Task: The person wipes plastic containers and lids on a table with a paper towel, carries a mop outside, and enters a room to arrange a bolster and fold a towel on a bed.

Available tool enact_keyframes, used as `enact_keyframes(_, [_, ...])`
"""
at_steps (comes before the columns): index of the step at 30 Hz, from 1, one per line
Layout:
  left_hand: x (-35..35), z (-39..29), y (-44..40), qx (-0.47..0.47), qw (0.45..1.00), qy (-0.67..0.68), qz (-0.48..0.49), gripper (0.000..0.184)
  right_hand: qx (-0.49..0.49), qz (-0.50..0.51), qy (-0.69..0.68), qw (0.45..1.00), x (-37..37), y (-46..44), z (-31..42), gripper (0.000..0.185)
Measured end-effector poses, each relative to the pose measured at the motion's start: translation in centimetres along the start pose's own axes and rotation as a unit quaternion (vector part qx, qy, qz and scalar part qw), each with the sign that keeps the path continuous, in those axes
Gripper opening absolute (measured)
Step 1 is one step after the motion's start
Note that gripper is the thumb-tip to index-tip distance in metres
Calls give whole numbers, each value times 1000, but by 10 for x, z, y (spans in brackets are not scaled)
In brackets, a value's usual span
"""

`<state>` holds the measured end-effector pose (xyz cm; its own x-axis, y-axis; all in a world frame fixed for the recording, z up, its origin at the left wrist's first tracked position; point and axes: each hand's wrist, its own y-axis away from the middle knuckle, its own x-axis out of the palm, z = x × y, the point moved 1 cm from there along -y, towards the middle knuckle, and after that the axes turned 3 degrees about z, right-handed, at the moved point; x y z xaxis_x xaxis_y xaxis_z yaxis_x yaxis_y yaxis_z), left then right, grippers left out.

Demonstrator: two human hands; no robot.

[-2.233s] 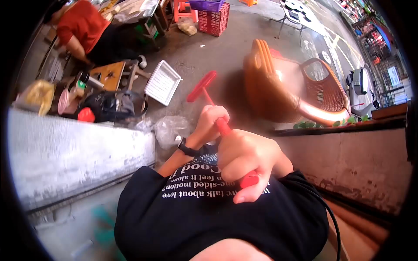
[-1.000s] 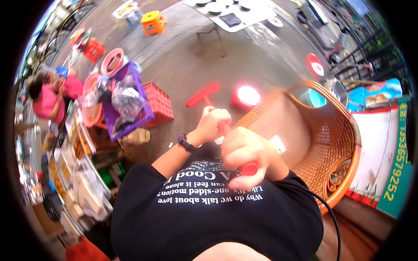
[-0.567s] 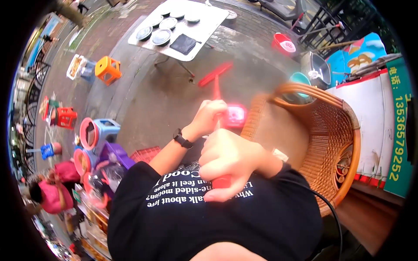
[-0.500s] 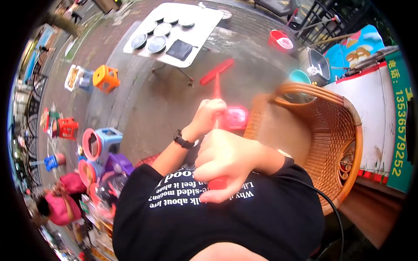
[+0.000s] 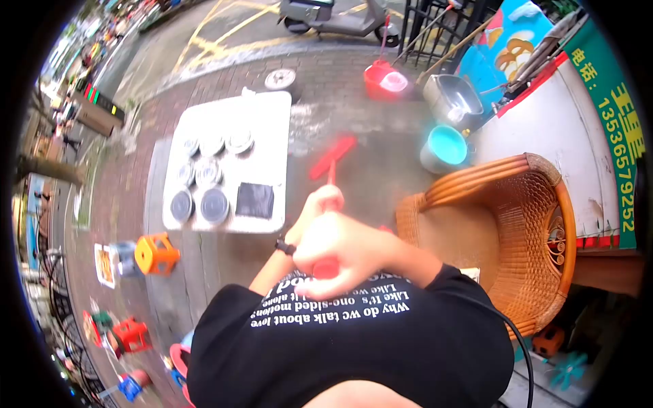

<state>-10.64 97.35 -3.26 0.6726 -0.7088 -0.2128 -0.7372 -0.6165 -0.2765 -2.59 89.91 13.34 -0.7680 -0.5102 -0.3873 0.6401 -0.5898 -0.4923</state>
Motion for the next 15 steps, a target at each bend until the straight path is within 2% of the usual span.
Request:
enact_keyframes(1, [-8, 9, -14, 9, 999, 42, 7, 0, 21, -2, 3, 1000, -11, -8, -8, 29])
enact_keyframes(2, [-14, 10, -31, 26, 999, 30, 6, 2, 27, -14, 13, 999, -23, -13, -18, 29])
enact_keyframes(7, [-38, 34, -117, -18, 997, 53, 50, 6, 43, -78, 48, 995, -88, -27, -67, 28])
enact_keyframes(10, [-39, 57, -179, -2, 995, 73, 74, 7, 49, -100, 73, 991, -141, -22, -97, 27])
enact_keyframes(15, [-31, 102, -301, -9, 990, 33, 137, 8, 76, -139, 102, 982, -250, 6, -151, 24])
